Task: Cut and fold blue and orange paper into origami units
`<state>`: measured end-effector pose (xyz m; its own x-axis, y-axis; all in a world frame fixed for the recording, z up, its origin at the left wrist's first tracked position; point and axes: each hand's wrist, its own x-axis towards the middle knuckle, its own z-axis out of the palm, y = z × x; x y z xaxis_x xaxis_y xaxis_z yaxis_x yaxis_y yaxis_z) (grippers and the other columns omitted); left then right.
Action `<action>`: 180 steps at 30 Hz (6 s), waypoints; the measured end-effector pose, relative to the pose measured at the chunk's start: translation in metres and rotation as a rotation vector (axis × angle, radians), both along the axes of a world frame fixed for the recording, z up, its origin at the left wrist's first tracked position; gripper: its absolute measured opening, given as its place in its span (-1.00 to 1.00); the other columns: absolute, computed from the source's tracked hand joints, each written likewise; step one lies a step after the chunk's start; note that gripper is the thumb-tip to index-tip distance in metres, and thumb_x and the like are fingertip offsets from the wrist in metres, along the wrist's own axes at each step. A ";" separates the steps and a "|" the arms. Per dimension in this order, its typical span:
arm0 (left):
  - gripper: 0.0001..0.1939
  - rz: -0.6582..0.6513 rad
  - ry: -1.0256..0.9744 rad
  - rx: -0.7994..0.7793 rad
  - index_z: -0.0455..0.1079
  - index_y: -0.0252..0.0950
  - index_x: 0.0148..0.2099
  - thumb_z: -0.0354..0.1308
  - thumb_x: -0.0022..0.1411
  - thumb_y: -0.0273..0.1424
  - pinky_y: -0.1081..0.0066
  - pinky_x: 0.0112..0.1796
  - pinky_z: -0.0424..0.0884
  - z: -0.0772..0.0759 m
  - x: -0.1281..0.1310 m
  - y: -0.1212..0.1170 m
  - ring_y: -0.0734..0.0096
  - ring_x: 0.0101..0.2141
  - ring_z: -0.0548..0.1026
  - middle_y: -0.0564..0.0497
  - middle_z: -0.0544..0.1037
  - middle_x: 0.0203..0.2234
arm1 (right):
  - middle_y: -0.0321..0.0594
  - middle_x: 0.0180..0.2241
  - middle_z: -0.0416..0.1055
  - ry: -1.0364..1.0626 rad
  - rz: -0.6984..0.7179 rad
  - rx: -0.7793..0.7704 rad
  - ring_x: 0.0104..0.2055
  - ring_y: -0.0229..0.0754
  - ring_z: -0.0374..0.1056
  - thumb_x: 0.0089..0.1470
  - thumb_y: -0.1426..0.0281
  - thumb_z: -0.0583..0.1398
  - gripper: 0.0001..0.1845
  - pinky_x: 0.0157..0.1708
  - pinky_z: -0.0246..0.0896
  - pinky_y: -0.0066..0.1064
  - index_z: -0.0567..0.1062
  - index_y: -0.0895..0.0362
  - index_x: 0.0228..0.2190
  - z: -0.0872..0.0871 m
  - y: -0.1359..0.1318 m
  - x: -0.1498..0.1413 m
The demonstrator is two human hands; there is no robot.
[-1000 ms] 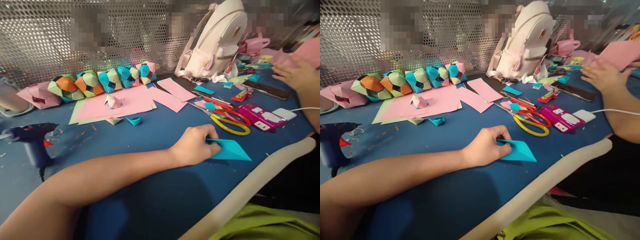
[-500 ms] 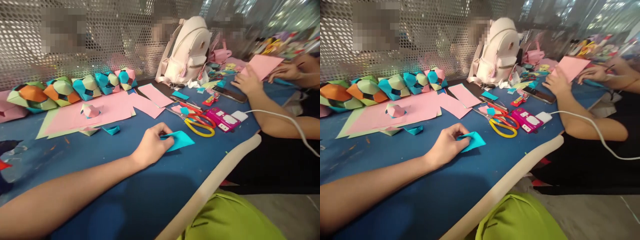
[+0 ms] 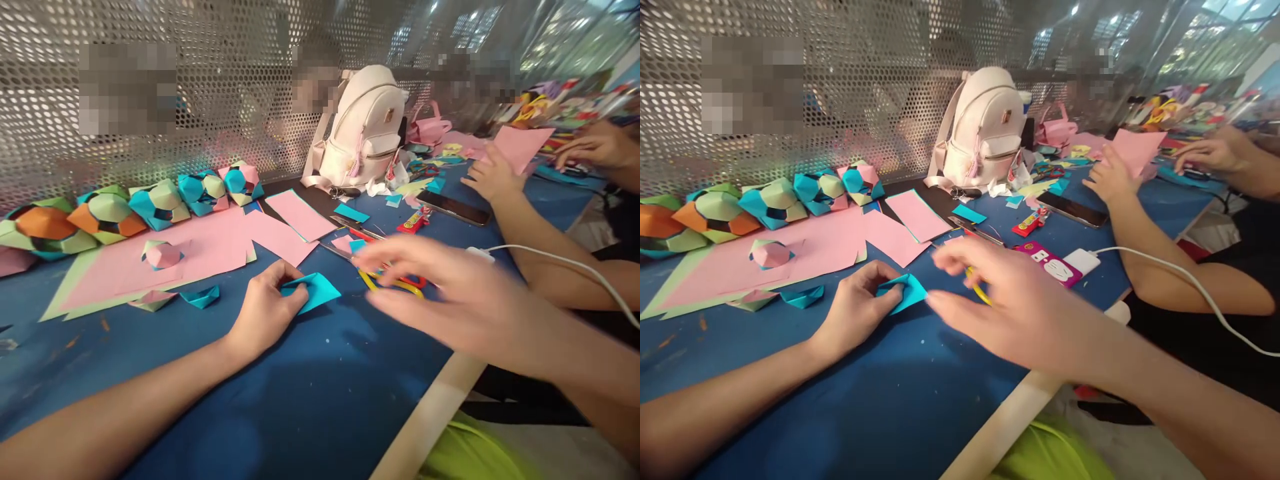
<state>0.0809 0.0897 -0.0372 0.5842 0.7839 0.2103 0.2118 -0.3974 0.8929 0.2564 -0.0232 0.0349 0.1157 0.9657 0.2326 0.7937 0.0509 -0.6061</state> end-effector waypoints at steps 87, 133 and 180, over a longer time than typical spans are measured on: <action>-0.76 0.196 -0.181 -0.348 0.25 -0.27 -0.42 0.29 -0.09 -0.43 0.51 -0.49 0.20 -0.004 0.006 0.008 0.58 -0.56 0.28 0.17 0.37 -0.58 | -0.44 -0.62 0.13 0.182 0.111 0.067 -0.54 -0.38 0.02 -0.03 0.53 0.17 -0.72 -0.51 -0.12 -0.48 0.16 0.12 -0.60 -0.049 0.059 -0.016; -0.90 0.013 -0.337 -0.594 0.43 -0.31 -0.42 0.26 -0.02 -0.39 0.51 -0.48 0.24 0.012 0.006 0.001 0.55 -0.54 0.30 0.13 0.40 -0.59 | -0.28 -0.44 0.40 0.052 0.286 0.457 -0.38 -0.29 0.27 -0.02 0.65 0.06 -0.81 -0.34 0.15 -0.47 0.34 0.13 -0.46 -0.071 0.064 -0.010; -0.81 0.153 -0.097 -0.083 0.40 -0.32 -0.44 0.24 0.04 -0.28 0.51 -0.52 0.24 0.002 0.002 0.002 0.55 -0.55 0.29 0.11 0.40 -0.60 | -0.29 -0.50 0.37 0.957 0.103 -0.146 -0.49 -0.33 0.29 0.12 0.37 0.15 -0.82 -0.46 0.24 -0.47 0.43 0.19 -0.47 -0.053 0.068 -0.005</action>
<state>0.0826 0.0918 -0.0351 0.4368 0.8791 0.1906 0.1751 -0.2909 0.9406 0.2510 0.0451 -0.0185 0.1072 0.9935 -0.0390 -0.0422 -0.0347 -0.9985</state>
